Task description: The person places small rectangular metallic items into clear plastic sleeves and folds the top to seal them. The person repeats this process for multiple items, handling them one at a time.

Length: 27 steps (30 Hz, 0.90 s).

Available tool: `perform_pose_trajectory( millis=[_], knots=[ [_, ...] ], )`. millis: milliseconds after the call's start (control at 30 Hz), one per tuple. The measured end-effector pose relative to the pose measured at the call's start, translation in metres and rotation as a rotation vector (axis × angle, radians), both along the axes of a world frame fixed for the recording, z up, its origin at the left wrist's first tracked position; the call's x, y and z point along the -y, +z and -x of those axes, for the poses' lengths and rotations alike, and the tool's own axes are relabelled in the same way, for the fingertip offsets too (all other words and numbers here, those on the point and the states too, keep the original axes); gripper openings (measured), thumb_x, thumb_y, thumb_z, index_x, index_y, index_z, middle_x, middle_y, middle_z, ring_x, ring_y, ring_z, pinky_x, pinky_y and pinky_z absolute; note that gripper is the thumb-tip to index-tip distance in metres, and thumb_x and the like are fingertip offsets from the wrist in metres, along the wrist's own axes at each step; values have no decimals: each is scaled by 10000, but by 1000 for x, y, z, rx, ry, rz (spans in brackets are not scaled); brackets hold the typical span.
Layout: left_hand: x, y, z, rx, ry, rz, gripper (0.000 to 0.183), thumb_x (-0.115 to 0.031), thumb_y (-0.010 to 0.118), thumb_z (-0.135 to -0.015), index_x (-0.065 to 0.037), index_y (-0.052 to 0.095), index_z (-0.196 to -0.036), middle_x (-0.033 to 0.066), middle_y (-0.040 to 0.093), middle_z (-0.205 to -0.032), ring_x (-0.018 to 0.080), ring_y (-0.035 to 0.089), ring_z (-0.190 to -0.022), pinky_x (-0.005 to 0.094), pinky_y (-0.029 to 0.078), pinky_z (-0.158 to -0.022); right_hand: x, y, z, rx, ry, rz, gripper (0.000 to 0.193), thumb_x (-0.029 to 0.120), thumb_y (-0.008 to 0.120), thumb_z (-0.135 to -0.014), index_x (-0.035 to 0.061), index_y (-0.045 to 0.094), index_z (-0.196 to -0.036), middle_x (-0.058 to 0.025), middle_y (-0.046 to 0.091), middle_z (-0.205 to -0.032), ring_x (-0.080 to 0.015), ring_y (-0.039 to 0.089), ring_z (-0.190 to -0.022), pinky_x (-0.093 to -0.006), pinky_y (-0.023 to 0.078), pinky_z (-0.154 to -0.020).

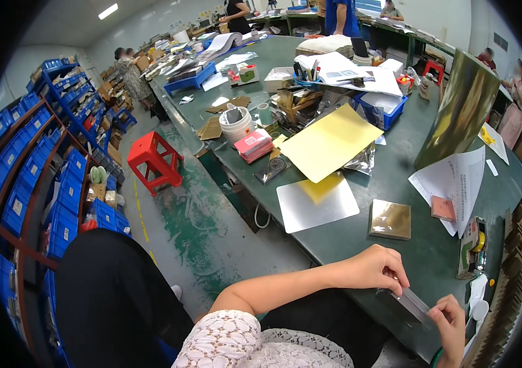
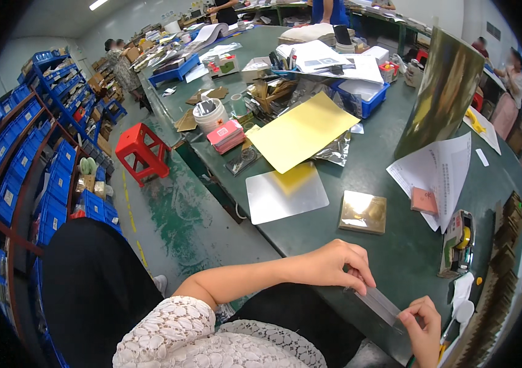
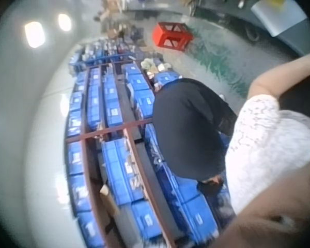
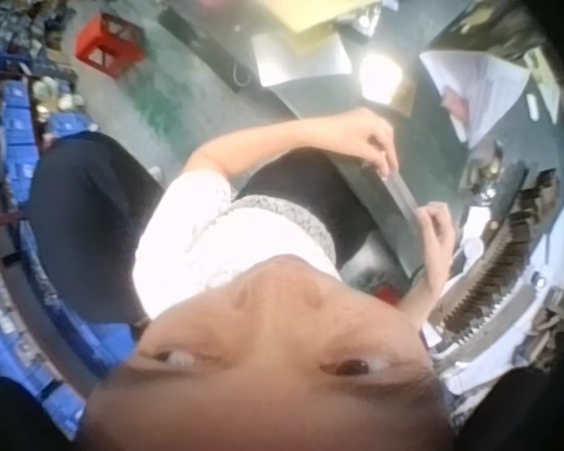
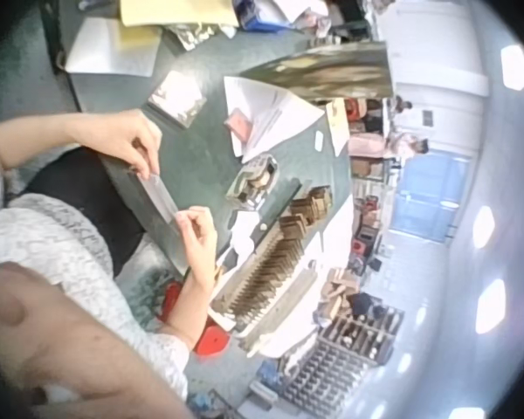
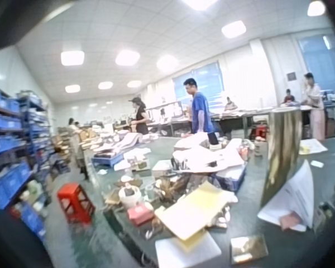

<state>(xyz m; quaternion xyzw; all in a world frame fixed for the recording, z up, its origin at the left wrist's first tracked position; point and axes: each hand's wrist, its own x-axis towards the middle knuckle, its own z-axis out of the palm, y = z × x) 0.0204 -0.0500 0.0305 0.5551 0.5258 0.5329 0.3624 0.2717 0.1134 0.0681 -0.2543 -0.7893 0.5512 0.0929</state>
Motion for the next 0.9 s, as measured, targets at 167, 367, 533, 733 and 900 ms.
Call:
perform_pose_trajectory(
  millis=[167,367,533,733,900],
  knots=[
    [-3,3,2,-64,40,-12,149,-151,799,-812,-94,785,-948,41,656,-864,139,614,-738,275,499,-670,-5,-11,-9,-12,-101,88,167,79,702,-837,0,604,-727,-29,557,-810,-113,517,-782,-252,396,-700],
    [8,11,-12,-264,105,5,79,-79,710,-885,-34,675,-939,65,587,-872,184,587,-818,294,486,-716,-25,-24,-15,142,8,474,145,153,696,-910,48,633,-833,34,598,-779,-59,529,-780,-240,424,-696],
    [2,16,-26,-278,127,25,56,-43,692,-884,-18,653,-916,71,565,-880,186,562,-801,302,471,-718,-2,19,-5,1,-59,-688,186,103,755,-829,29,634,-950,-96,582,-912,-255,593,-887,-347,485,-778],
    [8,15,-26,-318,153,33,59,-19,686,-876,-15,636,-907,74,557,-883,184,547,-796,302,458,-717,38,10,36,-190,213,-835,190,102,748,-804,54,623,-940,-82,564,-871,-285,566,-849,-395,465,-783],
    [3,13,-29,-417,149,4,77,-50,680,-896,-25,610,-917,101,536,-933,240,544,-890,328,472,-793,38,-4,42,-191,205,-826,144,134,704,-854,53,598,-911,-83,565,-885,-282,568,-851,-392,457,-782]
  ],
)
